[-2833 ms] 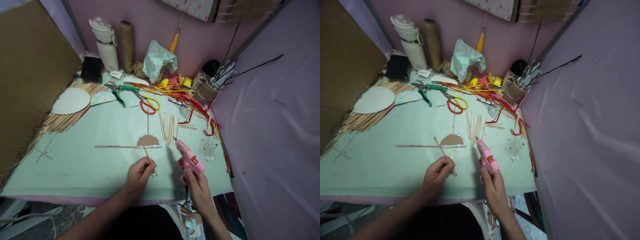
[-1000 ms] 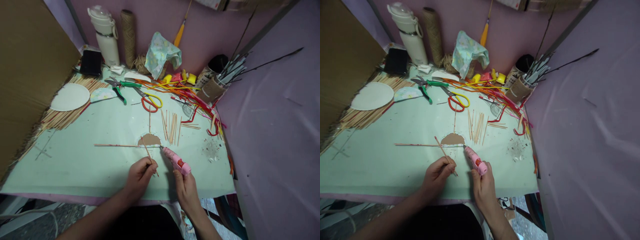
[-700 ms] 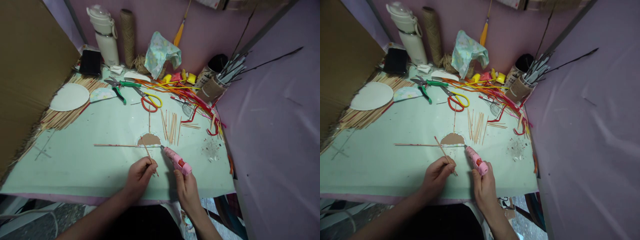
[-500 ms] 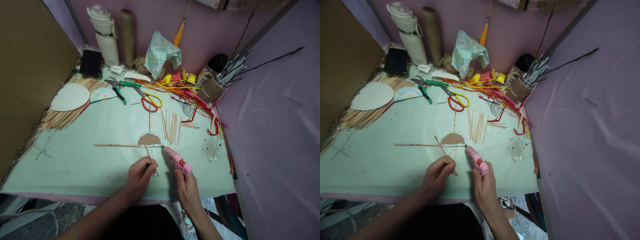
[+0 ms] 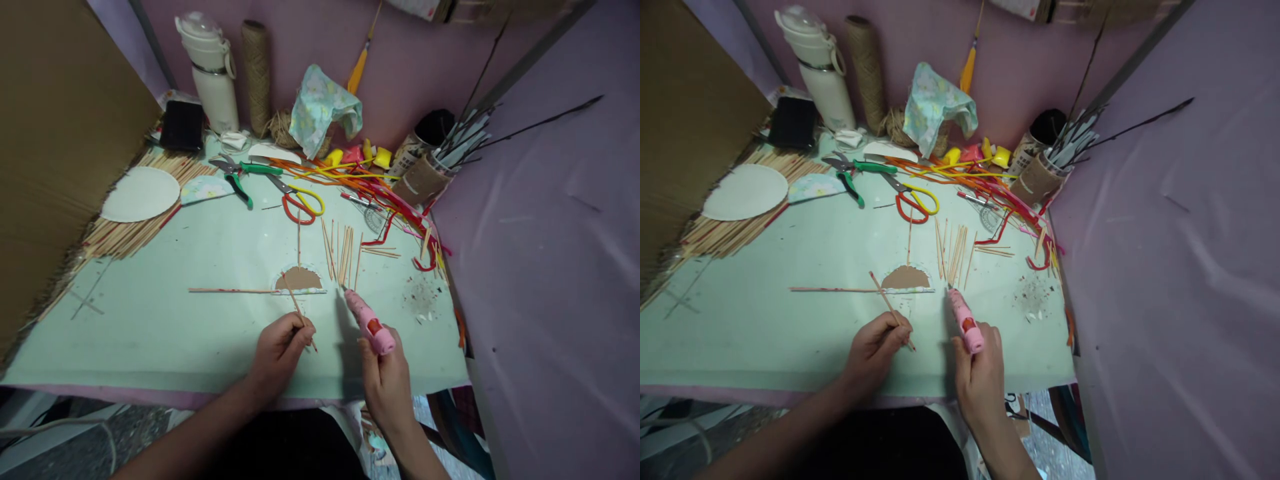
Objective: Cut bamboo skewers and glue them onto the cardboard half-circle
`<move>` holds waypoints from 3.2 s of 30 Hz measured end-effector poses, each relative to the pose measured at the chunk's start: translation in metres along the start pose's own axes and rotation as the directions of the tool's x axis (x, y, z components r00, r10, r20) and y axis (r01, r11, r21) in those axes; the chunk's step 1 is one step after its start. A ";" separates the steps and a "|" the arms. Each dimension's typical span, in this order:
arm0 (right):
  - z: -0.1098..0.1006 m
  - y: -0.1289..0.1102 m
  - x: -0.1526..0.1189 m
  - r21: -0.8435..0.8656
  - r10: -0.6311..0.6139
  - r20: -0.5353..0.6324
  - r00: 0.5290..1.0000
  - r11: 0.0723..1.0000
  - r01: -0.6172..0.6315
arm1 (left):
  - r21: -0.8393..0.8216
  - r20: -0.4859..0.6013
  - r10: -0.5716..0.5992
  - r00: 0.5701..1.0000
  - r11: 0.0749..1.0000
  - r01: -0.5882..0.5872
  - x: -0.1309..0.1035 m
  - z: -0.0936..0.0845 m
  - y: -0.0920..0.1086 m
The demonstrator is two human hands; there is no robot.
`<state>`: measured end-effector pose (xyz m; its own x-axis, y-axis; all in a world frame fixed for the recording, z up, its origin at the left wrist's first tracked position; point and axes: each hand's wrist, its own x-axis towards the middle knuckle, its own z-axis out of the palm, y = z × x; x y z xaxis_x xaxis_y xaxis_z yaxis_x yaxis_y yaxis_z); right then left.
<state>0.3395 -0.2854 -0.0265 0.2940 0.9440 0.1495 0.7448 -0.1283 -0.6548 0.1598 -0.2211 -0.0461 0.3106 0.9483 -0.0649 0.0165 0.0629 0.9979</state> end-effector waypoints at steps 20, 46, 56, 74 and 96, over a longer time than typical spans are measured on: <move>-0.034 0.011 0.033 -0.297 -0.380 -0.161 0.911 0.899 0.322 | 0.248 0.138 0.061 0.988 0.964 -0.095 0.002 0.002 -0.001; -0.003 0.026 0.087 -0.325 -0.537 0.189 0.822 0.756 0.568 | 0.038 0.061 -0.047 0.997 0.998 0.045 0.003 -0.001 -0.004; 0.007 0.030 0.089 -0.319 -0.469 0.193 0.862 0.801 0.507 | 0.148 0.103 -0.020 0.994 0.989 0.004 0.006 0.000 0.003; 0.008 0.029 0.089 -0.371 -0.425 0.179 0.887 0.806 0.461 | 0.183 0.106 0.004 0.994 0.983 -0.024 0.004 0.001 0.001; 0.022 0.021 0.090 -0.286 -0.538 0.209 0.816 0.764 0.578 | 0.852 0.078 0.437 0.896 0.437 -0.287 0.019 -0.001 0.005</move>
<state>0.3677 -0.1966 -0.0431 -0.2865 0.9033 0.3194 0.9107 0.3602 -0.2020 0.1645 -0.2025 -0.0420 0.3593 0.8531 0.3784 0.7281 -0.5099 0.4582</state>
